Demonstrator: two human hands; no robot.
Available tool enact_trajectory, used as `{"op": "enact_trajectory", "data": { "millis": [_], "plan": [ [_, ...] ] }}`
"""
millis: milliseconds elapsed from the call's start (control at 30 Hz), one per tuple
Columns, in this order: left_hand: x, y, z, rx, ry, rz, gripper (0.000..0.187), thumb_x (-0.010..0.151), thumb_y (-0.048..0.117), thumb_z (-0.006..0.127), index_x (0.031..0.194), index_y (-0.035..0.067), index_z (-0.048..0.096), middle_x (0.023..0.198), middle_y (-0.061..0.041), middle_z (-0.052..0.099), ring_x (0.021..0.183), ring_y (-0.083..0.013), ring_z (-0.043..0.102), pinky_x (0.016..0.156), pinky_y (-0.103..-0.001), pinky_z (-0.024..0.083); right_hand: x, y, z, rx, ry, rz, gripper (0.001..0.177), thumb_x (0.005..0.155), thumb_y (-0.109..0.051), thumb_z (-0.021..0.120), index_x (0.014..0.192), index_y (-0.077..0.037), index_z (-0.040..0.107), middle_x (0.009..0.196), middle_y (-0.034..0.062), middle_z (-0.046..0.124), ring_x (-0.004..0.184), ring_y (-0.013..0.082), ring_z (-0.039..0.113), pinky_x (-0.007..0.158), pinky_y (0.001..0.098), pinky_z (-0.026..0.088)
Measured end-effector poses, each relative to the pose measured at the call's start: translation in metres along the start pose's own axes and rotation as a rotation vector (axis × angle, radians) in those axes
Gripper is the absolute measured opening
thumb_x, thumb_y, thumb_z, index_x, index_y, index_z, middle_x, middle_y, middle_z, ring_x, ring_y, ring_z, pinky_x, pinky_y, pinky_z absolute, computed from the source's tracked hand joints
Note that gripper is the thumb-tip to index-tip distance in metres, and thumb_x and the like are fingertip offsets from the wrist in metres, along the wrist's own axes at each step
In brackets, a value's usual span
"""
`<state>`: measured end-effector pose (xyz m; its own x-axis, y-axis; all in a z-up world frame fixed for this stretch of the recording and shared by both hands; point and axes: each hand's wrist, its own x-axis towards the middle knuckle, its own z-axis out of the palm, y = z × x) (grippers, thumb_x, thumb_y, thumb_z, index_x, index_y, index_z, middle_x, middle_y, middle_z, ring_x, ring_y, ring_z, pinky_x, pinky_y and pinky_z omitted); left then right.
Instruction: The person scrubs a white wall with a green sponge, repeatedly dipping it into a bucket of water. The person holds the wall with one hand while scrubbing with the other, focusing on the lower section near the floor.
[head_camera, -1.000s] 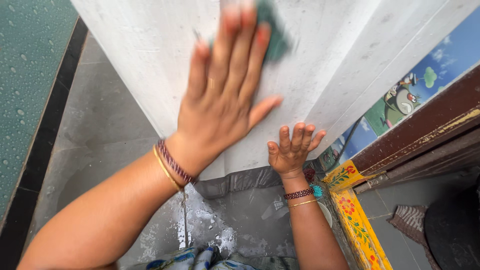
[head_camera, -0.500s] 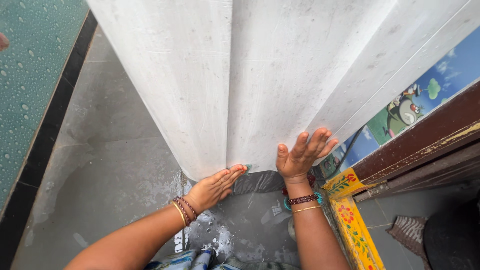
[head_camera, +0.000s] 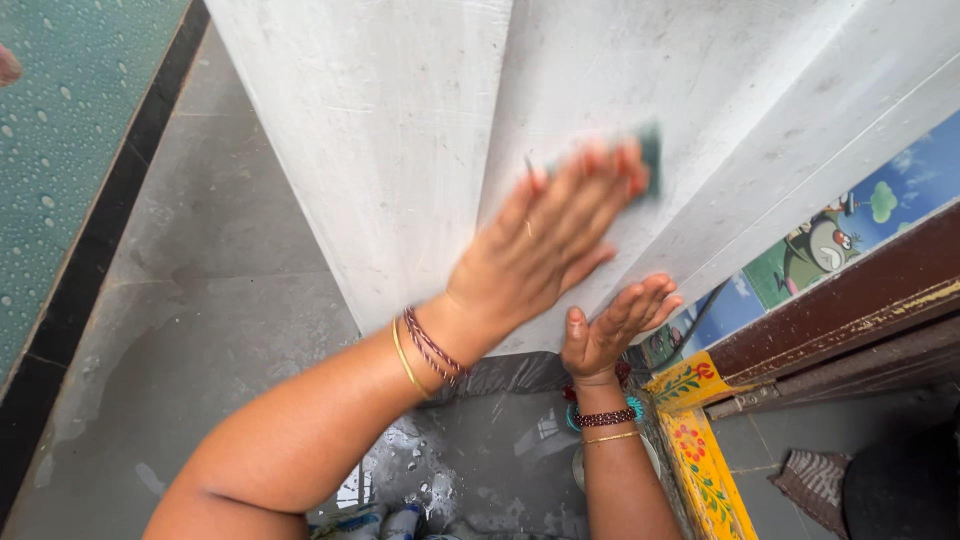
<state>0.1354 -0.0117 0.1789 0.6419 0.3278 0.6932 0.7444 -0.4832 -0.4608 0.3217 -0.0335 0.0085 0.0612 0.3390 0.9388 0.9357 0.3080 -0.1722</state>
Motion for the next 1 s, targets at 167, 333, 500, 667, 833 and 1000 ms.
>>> {"op": "enact_trajectory", "data": {
  "millis": [167,333,500,667,833,1000],
  "plan": [
    [-0.115,0.071,0.052,0.207,-0.311,0.473,0.075,0.101,0.042,0.031,0.165,0.008,0.01,0.173,-0.003,0.0,0.157,-0.0205,-0.001,0.125,-0.047,-0.001,0.0,0.001,-0.002,0.153,-0.01,0.106,0.069,0.112,-0.036,0.036,0.169,-0.013,0.003,0.177,0.0092,0.004,0.166,0.0272,-0.005,0.13,0.049,-0.013],
    [-0.165,0.092,0.074,0.248,-0.381,0.59,0.076,0.1,0.044,0.034,0.163,0.011,0.007,0.172,0.0,-0.002,0.156,-0.0188,-0.003,0.123,-0.046,-0.003,-0.003,-0.002,-0.015,0.13,-0.019,0.098,0.063,0.112,-0.037,0.03,0.168,-0.012,0.014,0.177,0.0082,0.007,0.166,0.0257,-0.003,0.132,0.0475,-0.01],
    [-0.074,0.069,0.029,0.105,-0.189,0.205,0.074,0.109,0.054,0.03,0.167,0.01,0.013,0.172,-0.007,0.014,0.158,-0.0235,0.008,0.126,-0.051,-0.002,0.015,-0.017,-0.024,0.184,0.003,0.131,0.065,0.11,-0.046,0.024,0.163,-0.009,0.026,0.173,0.01,0.018,0.164,0.0281,0.009,0.135,0.05,0.0],
    [0.008,0.03,0.007,0.199,0.092,-0.008,0.068,0.121,0.056,0.026,0.17,0.009,0.017,0.176,-0.009,0.013,0.164,-0.0266,0.009,0.129,-0.057,-0.009,0.024,-0.02,-0.031,0.353,0.15,0.28,0.059,0.116,-0.044,0.023,0.162,-0.008,0.032,0.169,0.0182,0.024,0.158,0.029,0.026,0.13,0.0462,0.026],
    [-0.012,0.056,0.038,0.162,0.101,0.032,0.066,0.122,0.056,0.027,0.169,0.01,0.017,0.177,-0.009,0.013,0.163,-0.0268,0.011,0.129,-0.057,-0.008,0.02,0.007,-0.02,0.04,0.073,0.192,0.056,0.118,-0.037,0.03,0.165,-0.007,0.02,0.173,0.0178,0.012,0.164,0.0343,0.011,0.133,0.0505,0.012],
    [-0.098,0.092,0.069,0.148,-0.064,0.218,0.067,0.11,0.048,0.032,0.168,0.019,0.014,0.173,0.001,0.012,0.158,-0.0164,0.011,0.126,-0.054,-0.005,0.013,0.016,-0.017,0.004,0.03,0.13,0.055,0.117,-0.032,0.032,0.165,-0.009,0.017,0.176,0.0122,0.007,0.164,0.0338,0.003,0.135,0.054,0.0]
  ]
}}
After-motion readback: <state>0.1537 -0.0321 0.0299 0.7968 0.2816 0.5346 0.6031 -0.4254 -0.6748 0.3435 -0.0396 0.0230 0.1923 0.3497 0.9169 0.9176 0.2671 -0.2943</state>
